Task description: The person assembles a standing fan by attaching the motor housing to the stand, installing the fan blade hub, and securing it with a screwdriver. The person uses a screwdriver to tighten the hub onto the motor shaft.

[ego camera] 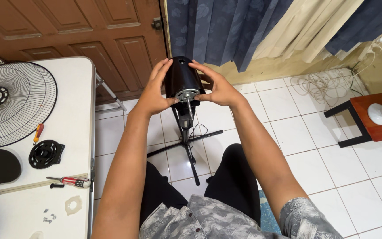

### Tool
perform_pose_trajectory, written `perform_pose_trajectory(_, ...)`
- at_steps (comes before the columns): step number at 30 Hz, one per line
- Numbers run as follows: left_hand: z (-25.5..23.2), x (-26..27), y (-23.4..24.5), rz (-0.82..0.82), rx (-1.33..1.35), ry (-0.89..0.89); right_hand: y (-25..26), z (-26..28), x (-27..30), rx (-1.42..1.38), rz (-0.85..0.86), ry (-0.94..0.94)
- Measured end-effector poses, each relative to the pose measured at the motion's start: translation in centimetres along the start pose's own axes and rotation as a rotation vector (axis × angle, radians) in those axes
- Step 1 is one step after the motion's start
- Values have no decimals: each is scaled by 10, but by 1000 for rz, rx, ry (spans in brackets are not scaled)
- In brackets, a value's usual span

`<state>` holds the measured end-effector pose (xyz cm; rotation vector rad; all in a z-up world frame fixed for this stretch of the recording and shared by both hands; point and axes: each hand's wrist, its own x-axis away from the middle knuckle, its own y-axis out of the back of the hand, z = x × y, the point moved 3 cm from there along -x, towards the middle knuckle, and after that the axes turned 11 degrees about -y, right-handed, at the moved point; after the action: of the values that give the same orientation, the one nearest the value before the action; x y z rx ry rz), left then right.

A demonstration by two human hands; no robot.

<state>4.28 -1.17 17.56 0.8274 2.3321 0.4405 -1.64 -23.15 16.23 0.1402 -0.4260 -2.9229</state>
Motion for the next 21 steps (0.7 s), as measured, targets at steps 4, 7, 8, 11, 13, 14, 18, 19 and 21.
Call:
perform_pose_trajectory(4, -1, 2, 1, -18, -21, -39, -2, 3, 1, 10, 6, 5)
perform_pose_trajectory(7, -2, 2, 0, -19, -30, -25, -3, 5, 3, 18, -9, -9)
perform_pose_trajectory(8, -3, 2, -1, -21, -26, -10, -3, 6, 4, 47, -16, -4)
perform_pose_trajectory(11, -5, 3, -2, -17, 12, 9, -6, 8, 5, 82, -45, -44)
perform_pose_trajectory(13, -5, 3, -3, -2, 22, 17, -8, 9, 8, 109, -69, -47)
perform_pose_trajectory(14, -5, 3, -3, 10, 16, 24, -9, 10, 9, 134, -83, -26)
perform_pose_trajectory(18, -4, 3, -6, 24, -40, 17, -14, 8, 16, 231, -180, 69)
perform_pose_trajectory(19, -3, 4, -7, 20, -27, 20, -16, 5, 19, 196, -205, 60)
perform_pose_trajectory(21, -1, 8, -10, 10, -1, 25, -21, -2, 23, 129, -255, 42)
